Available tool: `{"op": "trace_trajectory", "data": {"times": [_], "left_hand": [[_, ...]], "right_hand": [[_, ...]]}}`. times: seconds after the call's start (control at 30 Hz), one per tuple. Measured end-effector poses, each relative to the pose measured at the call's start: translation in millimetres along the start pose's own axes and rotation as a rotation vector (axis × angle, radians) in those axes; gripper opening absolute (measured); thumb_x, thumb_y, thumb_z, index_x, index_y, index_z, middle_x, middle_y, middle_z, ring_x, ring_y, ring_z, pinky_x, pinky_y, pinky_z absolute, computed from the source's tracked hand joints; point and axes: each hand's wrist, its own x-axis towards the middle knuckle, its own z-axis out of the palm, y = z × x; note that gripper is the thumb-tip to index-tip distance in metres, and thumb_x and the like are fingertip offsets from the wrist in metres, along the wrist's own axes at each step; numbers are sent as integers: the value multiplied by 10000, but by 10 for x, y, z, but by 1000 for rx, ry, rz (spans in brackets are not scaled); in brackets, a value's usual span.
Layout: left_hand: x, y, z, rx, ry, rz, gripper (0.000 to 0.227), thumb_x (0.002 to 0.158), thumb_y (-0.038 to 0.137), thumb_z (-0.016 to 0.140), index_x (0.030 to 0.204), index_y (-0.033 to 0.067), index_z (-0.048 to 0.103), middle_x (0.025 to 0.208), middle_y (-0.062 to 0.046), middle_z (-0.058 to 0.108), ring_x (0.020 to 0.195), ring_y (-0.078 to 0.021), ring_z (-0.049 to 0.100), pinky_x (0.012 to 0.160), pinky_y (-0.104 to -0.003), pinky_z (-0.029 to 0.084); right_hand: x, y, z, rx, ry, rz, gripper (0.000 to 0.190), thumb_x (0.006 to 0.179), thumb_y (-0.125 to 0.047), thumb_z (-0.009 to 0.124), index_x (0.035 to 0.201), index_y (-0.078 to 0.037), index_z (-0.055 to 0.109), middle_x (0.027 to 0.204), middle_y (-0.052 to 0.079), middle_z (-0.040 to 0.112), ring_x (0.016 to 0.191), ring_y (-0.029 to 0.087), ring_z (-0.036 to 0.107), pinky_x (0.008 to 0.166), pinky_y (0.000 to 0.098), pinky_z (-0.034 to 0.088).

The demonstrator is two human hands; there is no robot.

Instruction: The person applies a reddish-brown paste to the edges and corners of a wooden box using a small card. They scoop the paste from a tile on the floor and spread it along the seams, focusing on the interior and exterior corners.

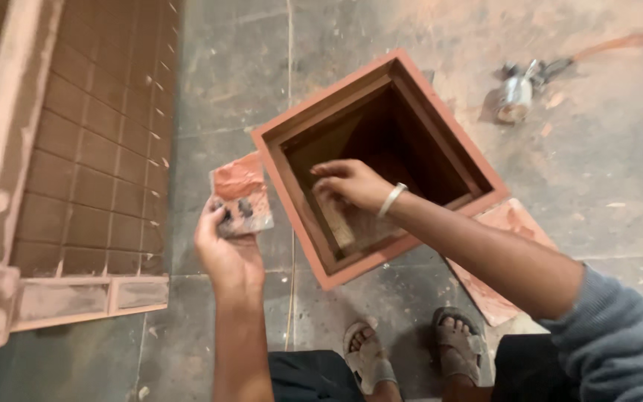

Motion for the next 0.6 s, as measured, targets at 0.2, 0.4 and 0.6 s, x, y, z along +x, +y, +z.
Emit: {"op": "trace_trajectory", "data": {"times": [0.2,0.4,0.6], "left_hand": [[473,-129,68,59,-23,38,444,921,131,429,1304,-6,608,1281,-119,652,1201,-236,620,1071,-410,485],[909,-293,52,-13,-44,58,380,959,100,446,1299,-7,578,1286,-111,641,1216,-230,617,1096,-419,494],[1220,-507,16,-42,-43,33,403,932,113,435,1291,-7,571,1250,-105,653,1175,-230,640,1053,-429,508]], "right_hand": [[1163,431,17,155,75,66,385,991,-15,484,1335,-41,654,983,-3,696,771,73,616,639,240,516],[1306,614,265,348,124,40,414,939,51,471,1297,-24,666,909,0,656,701,99,580,600,264,505],[1306,618,335,286,189,65,406,963,7,512,1336,-40,665,890,-30,657,702,61,550,613,234,458]]}}
